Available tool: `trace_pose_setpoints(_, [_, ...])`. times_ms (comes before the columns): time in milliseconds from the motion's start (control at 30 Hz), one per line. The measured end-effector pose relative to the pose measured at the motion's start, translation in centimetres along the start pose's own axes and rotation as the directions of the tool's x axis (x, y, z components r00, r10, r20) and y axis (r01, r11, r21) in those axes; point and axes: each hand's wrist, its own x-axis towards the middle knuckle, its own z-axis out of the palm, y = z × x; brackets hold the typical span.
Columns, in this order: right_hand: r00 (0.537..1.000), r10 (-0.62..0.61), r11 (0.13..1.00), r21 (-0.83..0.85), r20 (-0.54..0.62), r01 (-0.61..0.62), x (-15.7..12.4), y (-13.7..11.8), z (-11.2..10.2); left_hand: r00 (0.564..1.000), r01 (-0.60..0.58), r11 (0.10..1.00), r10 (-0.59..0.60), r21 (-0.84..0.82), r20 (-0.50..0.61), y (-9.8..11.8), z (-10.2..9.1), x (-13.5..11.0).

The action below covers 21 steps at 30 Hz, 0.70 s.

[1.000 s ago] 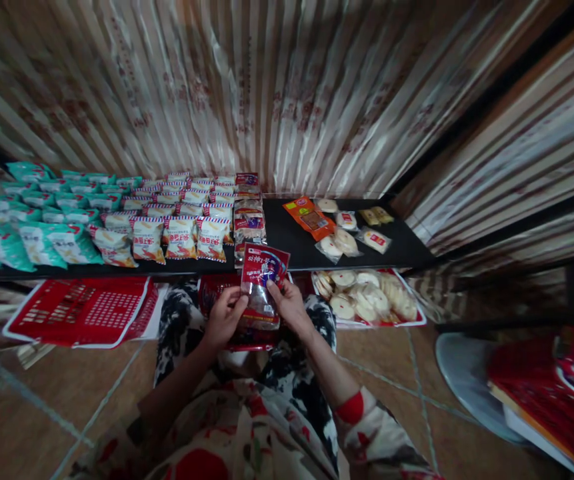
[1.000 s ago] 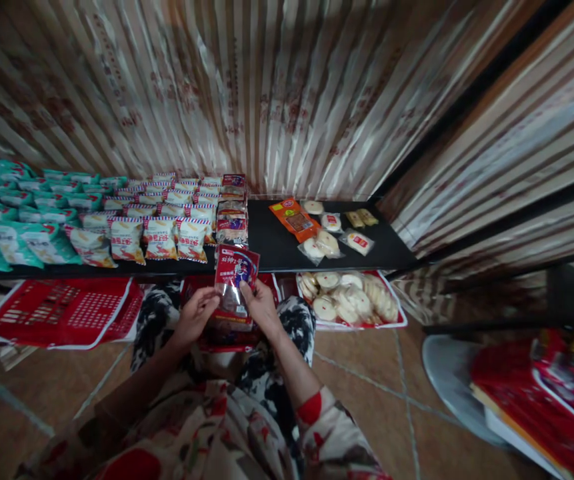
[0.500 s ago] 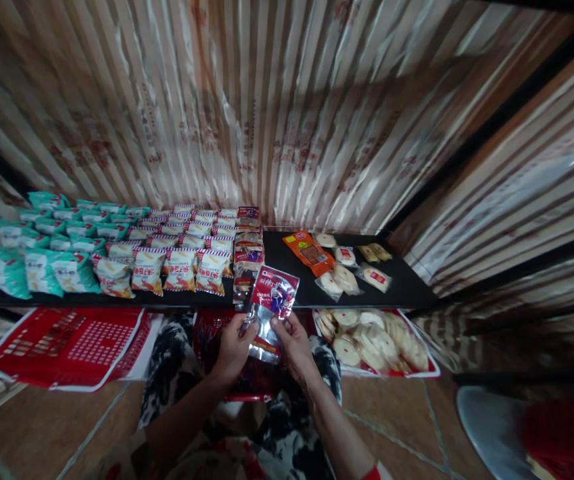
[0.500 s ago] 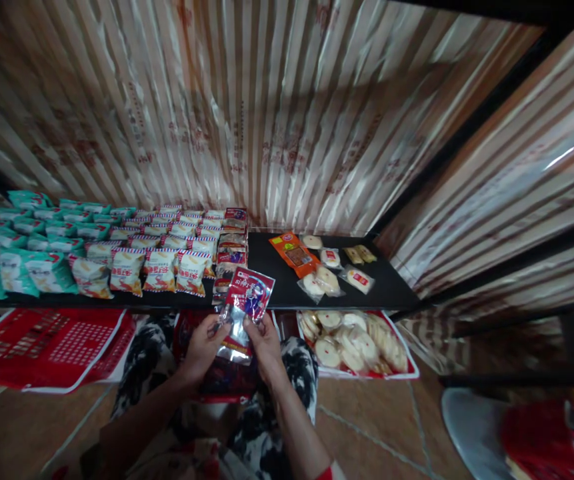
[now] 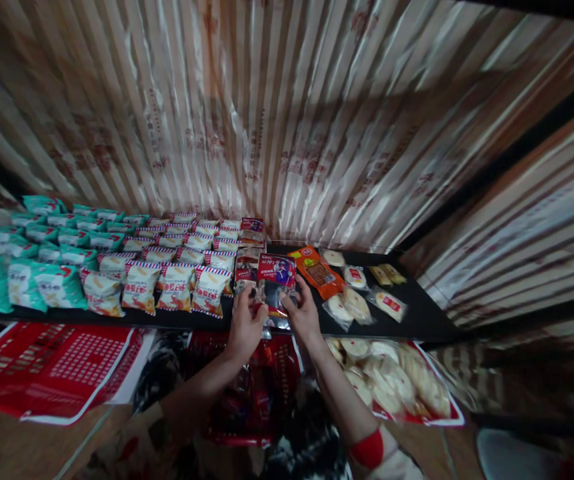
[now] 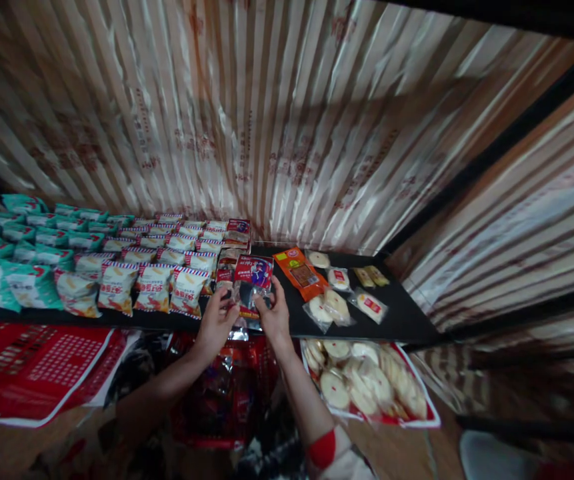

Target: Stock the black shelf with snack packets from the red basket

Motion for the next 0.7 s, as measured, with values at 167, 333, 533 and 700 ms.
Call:
trace_pose_setpoints(167, [1.000,-0.029,0.992,-0.125,0.006,0.030,6.4,0.4,1.8,0.951,-0.306,0.865,0.301,0.398,0.077,1.1,0.5,2.1])
trace_pose_setpoints(333, [0.987,-0.144,0.934,-0.321,0.068,0.158,12.3,0.9,3.7,0.939,-0.341,0.818,0.318,0.464,0.131,-0.6,2.0,4.4])
trace_pose_setpoints(533, [0.977,-0.170,0.873,-0.440,0.131,0.211,17.5,2.0,5.7,0.950,-0.304,0.846,0.304,0.437,0.074,-2.3,3.5,7.7])
trace_pose_setpoints(700, [0.967,-0.204,0.788,-0.560,0.154,0.255,19.2,2.4,6.8,0.960,-0.270,0.849,0.271,0.455,0.063,-2.3,3.8,9.7])
